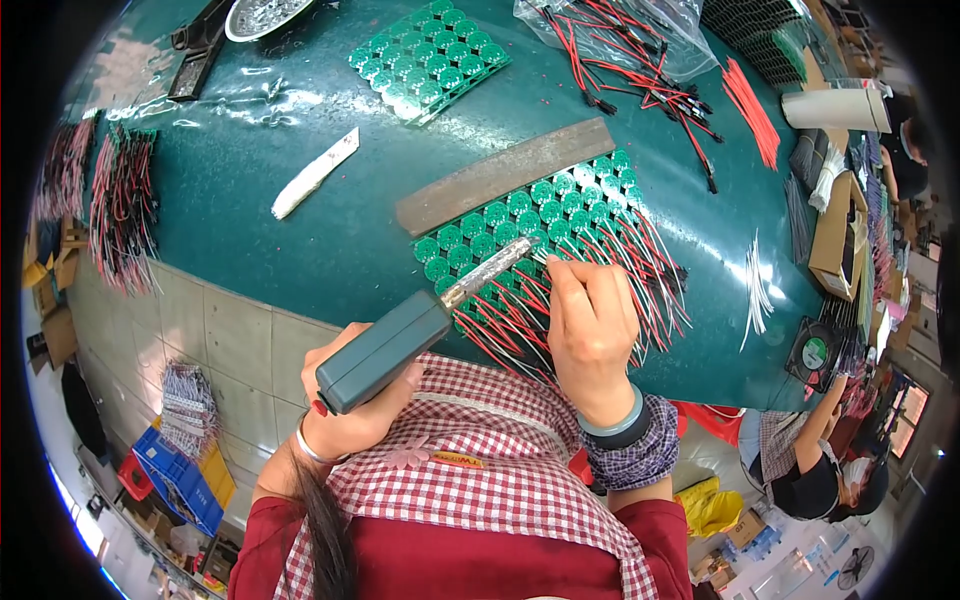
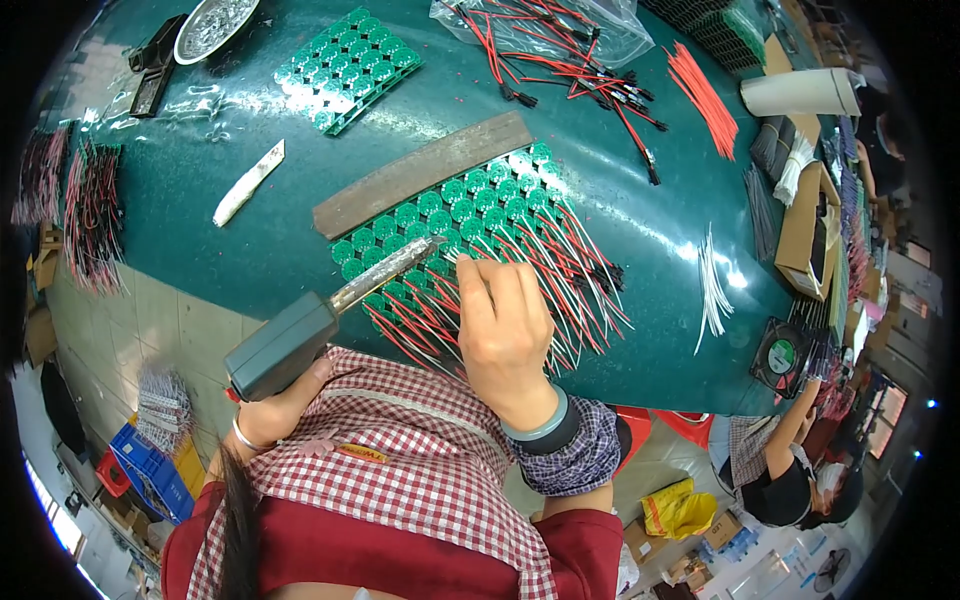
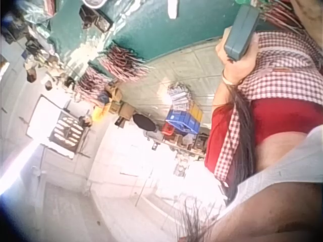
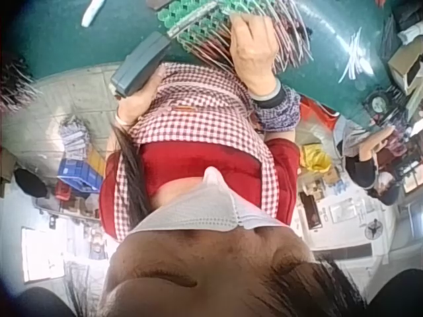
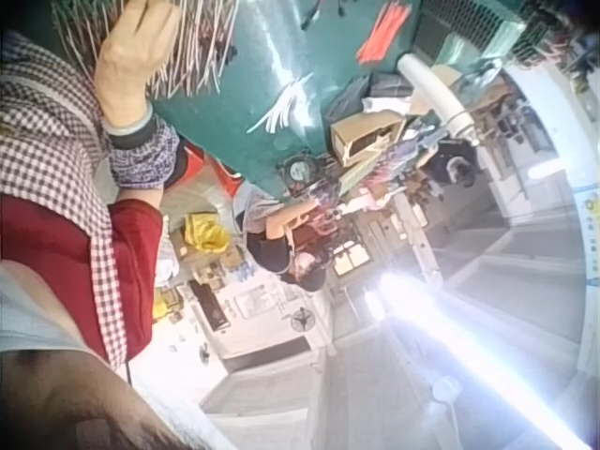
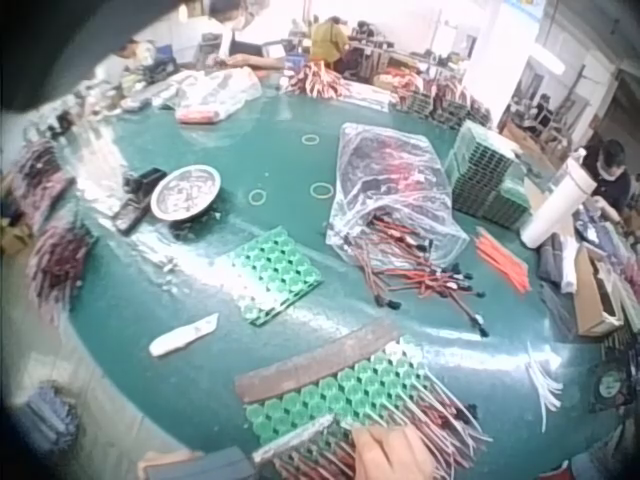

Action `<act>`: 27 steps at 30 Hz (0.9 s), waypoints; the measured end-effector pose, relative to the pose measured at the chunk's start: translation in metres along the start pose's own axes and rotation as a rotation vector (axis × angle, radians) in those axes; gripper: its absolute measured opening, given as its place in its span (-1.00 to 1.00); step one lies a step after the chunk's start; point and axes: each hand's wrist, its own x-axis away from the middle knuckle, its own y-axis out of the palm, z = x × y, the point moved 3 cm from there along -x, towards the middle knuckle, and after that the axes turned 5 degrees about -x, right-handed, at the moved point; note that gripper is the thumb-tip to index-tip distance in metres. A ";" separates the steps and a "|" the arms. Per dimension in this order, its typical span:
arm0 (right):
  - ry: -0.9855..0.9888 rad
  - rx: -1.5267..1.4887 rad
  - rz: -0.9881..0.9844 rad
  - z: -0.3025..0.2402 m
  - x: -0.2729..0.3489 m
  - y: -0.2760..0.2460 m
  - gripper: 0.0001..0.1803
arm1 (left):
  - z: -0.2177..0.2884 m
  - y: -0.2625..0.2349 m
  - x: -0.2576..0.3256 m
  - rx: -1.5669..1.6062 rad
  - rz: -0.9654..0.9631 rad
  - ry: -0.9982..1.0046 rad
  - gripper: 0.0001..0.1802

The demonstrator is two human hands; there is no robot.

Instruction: The person solders wires onto circuit boards using a soldering gun while holding and aligning the wires by hand.

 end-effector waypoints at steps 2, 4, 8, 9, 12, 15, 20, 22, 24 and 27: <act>0.001 0.001 0.001 -0.001 0.000 0.000 -0.69 | 0.002 -0.001 -0.001 -0.031 -0.007 0.040 -0.73; 0.011 0.008 0.009 -0.003 -0.002 -0.001 -0.72 | 0.001 -0.002 0.000 -0.034 -0.003 0.044 -0.74; -0.006 -0.003 0.050 -0.011 -0.001 -0.004 -0.74 | -0.003 -0.004 0.005 -0.024 0.014 -0.009 -0.74; -0.022 -0.029 0.061 -0.014 -0.001 -0.004 -0.75 | -0.003 -0.005 0.005 -0.024 0.015 -0.010 -0.74; -0.031 -0.057 0.052 -0.015 0.002 0.001 -0.74 | -0.003 -0.007 0.008 -0.023 0.023 -0.004 -0.72; -0.024 -0.042 0.011 -0.014 0.004 0.004 -0.72 | -0.004 -0.009 0.010 -0.017 0.010 -0.031 -0.71; -0.030 -0.032 0.011 -0.015 0.005 0.006 -0.72 | 0.005 -0.012 0.004 -0.087 -0.030 0.018 -0.74; -0.032 -0.030 0.010 -0.015 0.004 0.006 -0.72 | 0.004 -0.012 0.005 -0.088 -0.027 0.017 -0.75; -0.033 -0.027 0.009 -0.015 0.004 0.007 -0.72 | 0.004 -0.012 0.005 -0.088 -0.025 0.016 -0.76; -0.035 -0.013 0.007 -0.016 0.004 0.007 -0.71 | 0.004 -0.012 0.003 -0.099 -0.032 0.017 -0.76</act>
